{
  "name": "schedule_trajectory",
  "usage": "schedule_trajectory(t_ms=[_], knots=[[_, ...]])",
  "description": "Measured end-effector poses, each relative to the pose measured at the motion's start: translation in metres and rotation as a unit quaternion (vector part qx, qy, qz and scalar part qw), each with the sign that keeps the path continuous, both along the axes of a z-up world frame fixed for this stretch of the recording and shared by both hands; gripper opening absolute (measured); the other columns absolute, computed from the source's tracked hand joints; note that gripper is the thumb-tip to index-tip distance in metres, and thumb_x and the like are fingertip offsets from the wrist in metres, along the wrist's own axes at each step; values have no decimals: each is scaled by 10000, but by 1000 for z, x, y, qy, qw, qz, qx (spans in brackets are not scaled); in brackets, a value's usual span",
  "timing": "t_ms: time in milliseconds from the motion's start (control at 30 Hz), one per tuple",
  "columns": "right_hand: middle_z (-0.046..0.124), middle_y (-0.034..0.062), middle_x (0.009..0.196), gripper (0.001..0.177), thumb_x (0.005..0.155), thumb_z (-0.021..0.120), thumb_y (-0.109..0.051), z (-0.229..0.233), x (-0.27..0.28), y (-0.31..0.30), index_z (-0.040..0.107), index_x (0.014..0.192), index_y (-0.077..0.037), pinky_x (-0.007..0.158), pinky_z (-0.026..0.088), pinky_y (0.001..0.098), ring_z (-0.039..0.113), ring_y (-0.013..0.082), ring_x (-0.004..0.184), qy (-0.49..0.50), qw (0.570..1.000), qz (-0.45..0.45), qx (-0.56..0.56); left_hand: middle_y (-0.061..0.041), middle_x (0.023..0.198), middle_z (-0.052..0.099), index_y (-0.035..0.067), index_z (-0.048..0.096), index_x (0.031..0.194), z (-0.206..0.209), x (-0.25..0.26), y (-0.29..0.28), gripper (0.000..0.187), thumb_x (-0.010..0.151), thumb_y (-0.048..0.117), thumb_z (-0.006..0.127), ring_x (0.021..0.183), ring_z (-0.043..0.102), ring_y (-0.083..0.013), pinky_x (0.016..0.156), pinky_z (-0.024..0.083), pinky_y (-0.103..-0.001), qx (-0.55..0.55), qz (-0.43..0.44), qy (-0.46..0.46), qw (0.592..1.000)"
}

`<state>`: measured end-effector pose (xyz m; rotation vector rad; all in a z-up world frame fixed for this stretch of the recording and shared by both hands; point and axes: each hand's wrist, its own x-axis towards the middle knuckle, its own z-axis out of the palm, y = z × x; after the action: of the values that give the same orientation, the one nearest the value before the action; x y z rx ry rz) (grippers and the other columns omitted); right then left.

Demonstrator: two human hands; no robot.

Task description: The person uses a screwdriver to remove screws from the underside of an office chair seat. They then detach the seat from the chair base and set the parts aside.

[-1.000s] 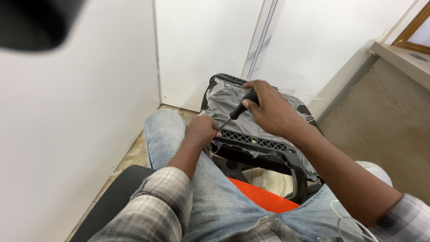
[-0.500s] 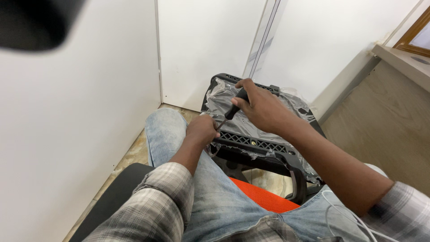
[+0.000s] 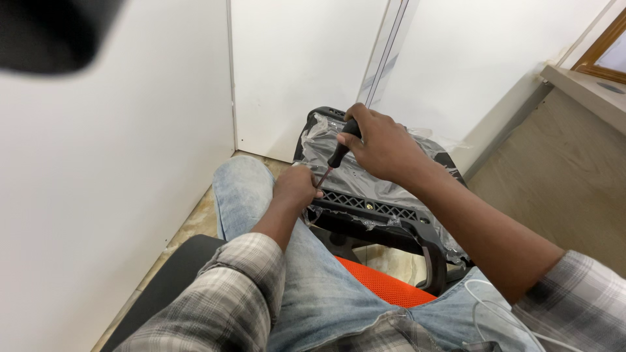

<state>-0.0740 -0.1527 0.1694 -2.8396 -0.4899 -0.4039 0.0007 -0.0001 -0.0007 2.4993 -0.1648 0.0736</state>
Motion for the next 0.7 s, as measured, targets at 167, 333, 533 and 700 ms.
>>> schedule_trajectory(t_ms=[167,333,533,700], knots=[[721,192,965,474,992,582,-455,4,-2,7,525,1229,-49,812,537,537,726,378,911,-4,1000,-25,-15,-99,991,769,155,827,959,0,1,2,271,737,300,887,994,718,-288,868,544,-423,-3,-2,-8,1000],[717,188,805,506,1012,568,-523,-3,1,14,522,1143,-37,736,564,534,744,387,811,43,997,-67,-16,-115,992,762,129,805,966,-6,5,0,307,725,294,900,997,718,-306,859,546,-435,-5,5,-16,1000],[716,169,778,454,991,588,-487,-6,11,15,525,1167,-73,690,521,514,730,365,768,30,999,-14,29,-124,989,756,109,796,924,-7,4,2,311,702,296,908,995,713,-328,856,544,-452,-16,-2,-43,999],[719,157,756,426,940,655,-442,-4,1,-1,577,1073,-45,624,535,478,713,307,649,40,998,42,21,-122,1073,744,112,788,985,0,-4,0,377,732,368,901,1077,688,-342,902,541,-450,25,3,-17,1000]])
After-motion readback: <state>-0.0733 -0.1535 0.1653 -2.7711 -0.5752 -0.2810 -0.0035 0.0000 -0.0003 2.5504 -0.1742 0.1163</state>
